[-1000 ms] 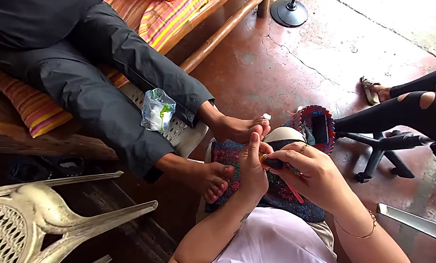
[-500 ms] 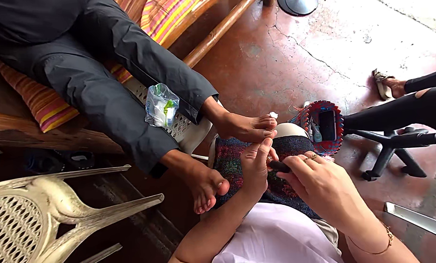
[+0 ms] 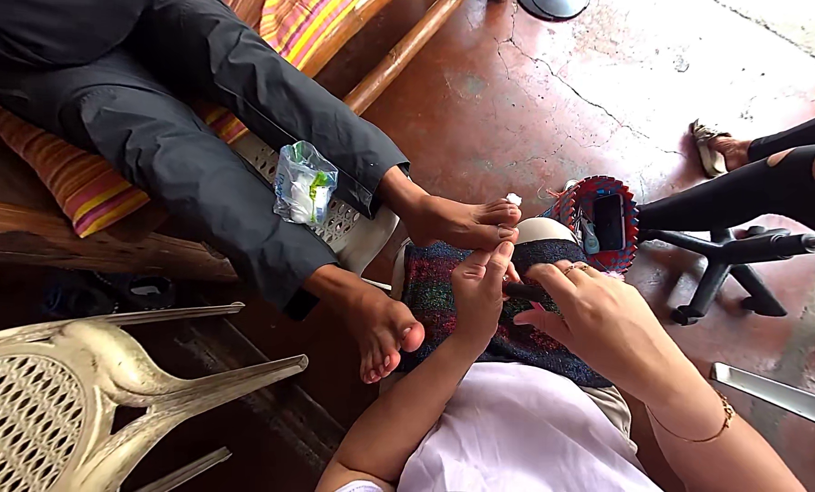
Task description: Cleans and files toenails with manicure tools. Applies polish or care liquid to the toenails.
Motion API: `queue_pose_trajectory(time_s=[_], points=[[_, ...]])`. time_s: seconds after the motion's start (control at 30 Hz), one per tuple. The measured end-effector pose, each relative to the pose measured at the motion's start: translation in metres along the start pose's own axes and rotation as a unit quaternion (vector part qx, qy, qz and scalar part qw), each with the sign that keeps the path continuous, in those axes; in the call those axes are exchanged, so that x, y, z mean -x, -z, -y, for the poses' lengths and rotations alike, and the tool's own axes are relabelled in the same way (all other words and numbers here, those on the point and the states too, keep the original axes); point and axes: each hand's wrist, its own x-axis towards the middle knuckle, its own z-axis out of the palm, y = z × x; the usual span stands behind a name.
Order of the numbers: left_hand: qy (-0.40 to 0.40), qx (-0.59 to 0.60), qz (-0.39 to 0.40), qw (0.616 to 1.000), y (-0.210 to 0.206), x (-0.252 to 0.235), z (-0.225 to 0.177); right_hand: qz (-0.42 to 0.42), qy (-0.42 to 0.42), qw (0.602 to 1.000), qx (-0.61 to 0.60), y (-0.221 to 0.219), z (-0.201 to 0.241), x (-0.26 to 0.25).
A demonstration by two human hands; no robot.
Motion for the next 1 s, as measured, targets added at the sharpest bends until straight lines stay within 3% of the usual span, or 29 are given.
queue_pose_trajectory(time_s=[0.1, 0.2, 0.6, 0.67, 0.73, 0.8, 0.87, 0.93, 1.0], points=[[-0.008, 0.002, 0.006, 1.0, 0.0, 0.0, 0.001, -0.032, 0.012, 0.999, 0.016, -0.005, 0.001, 0.0], [-0.014, -0.007, 0.011, 1.0, 0.001, 0.0, 0.002, -0.001, -0.001, 1.0, 0.001, -0.001, 0.003, 0.0], [-0.026, -0.015, 0.04, 0.999, 0.003, 0.003, 0.002, -0.017, -0.014, 0.999, 0.033, -0.008, 0.002, 0.003], [-0.011, -0.037, 0.049, 0.998, 0.005, 0.003, -0.004, 0.026, -0.077, 0.996, 0.022, -0.002, 0.0, 0.011], [0.015, -0.049, 0.054, 0.997, 0.006, 0.002, -0.013, 0.121, -0.153, 0.981, -0.016, 0.001, -0.005, 0.02], [0.068, -0.039, 0.047, 0.996, 0.004, -0.001, -0.023, 0.252, -0.217, 0.941, -0.056, -0.012, -0.005, 0.024], [0.117, -0.01, 0.036, 0.992, -0.001, -0.003, -0.031, 0.339, -0.226, 0.91, -0.081, -0.038, -0.001, 0.031], [0.134, 0.016, 0.01, 0.991, -0.004, -0.004, -0.032, 0.346, -0.205, 0.911, -0.093, -0.054, -0.001, 0.041], [0.122, 0.023, 0.002, 0.992, -0.003, -0.004, -0.029, 0.284, -0.224, 0.928, -0.088, -0.056, -0.005, 0.044]])
